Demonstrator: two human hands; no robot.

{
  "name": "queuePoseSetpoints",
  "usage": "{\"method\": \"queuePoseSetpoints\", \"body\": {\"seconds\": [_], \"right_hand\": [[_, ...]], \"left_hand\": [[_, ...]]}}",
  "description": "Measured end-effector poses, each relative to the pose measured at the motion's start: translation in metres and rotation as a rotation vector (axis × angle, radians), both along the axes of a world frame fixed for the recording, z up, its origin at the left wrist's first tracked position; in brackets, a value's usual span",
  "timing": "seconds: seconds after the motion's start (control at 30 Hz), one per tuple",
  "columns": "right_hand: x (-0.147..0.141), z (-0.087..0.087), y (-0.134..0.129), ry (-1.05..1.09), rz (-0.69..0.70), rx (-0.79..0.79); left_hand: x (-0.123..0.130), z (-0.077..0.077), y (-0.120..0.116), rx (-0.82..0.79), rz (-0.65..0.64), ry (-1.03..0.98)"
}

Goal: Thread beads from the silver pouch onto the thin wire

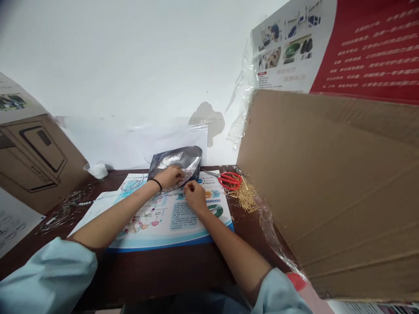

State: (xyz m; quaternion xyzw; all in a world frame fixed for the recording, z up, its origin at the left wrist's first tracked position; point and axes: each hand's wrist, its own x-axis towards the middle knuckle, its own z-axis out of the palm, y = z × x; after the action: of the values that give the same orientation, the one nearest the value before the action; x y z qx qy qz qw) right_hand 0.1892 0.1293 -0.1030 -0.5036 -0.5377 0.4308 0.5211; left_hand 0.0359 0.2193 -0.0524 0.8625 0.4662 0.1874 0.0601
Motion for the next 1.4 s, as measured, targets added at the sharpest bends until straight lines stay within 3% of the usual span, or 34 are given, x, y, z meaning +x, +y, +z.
{"method": "queuePoseSetpoints", "body": {"seconds": [0.13, 0.27, 0.4, 0.57, 0.67, 0.87, 1.4], "right_hand": [[-0.003, 0.001, -0.003, -0.026, 0.005, 0.015], [-0.005, 0.007, -0.007, -0.088, -0.013, 0.045], [-0.006, 0.01, -0.01, -0.113, -0.029, 0.09], [-0.007, 0.01, -0.017, -0.13, -0.052, 0.169], [-0.009, 0.01, -0.024, -0.134, -0.057, 0.213], [-0.011, 0.01, -0.032, -0.171, -0.051, 0.263], [-0.019, 0.006, -0.033, -0.166, 0.008, 0.253]], "left_hand": [[0.0, 0.011, 0.011, -0.069, -0.037, 0.039], [-0.007, 0.019, 0.003, -0.106, -0.03, -0.123], [-0.015, 0.013, -0.021, -0.382, 0.006, -0.411], [-0.013, 0.001, -0.069, -0.82, 0.18, -0.934], [-0.01, -0.007, -0.095, -0.942, 0.259, -1.205], [-0.009, -0.025, -0.114, -0.958, 0.285, -1.348], [-0.012, -0.026, -0.112, -0.929, 0.247, -1.42]]}}
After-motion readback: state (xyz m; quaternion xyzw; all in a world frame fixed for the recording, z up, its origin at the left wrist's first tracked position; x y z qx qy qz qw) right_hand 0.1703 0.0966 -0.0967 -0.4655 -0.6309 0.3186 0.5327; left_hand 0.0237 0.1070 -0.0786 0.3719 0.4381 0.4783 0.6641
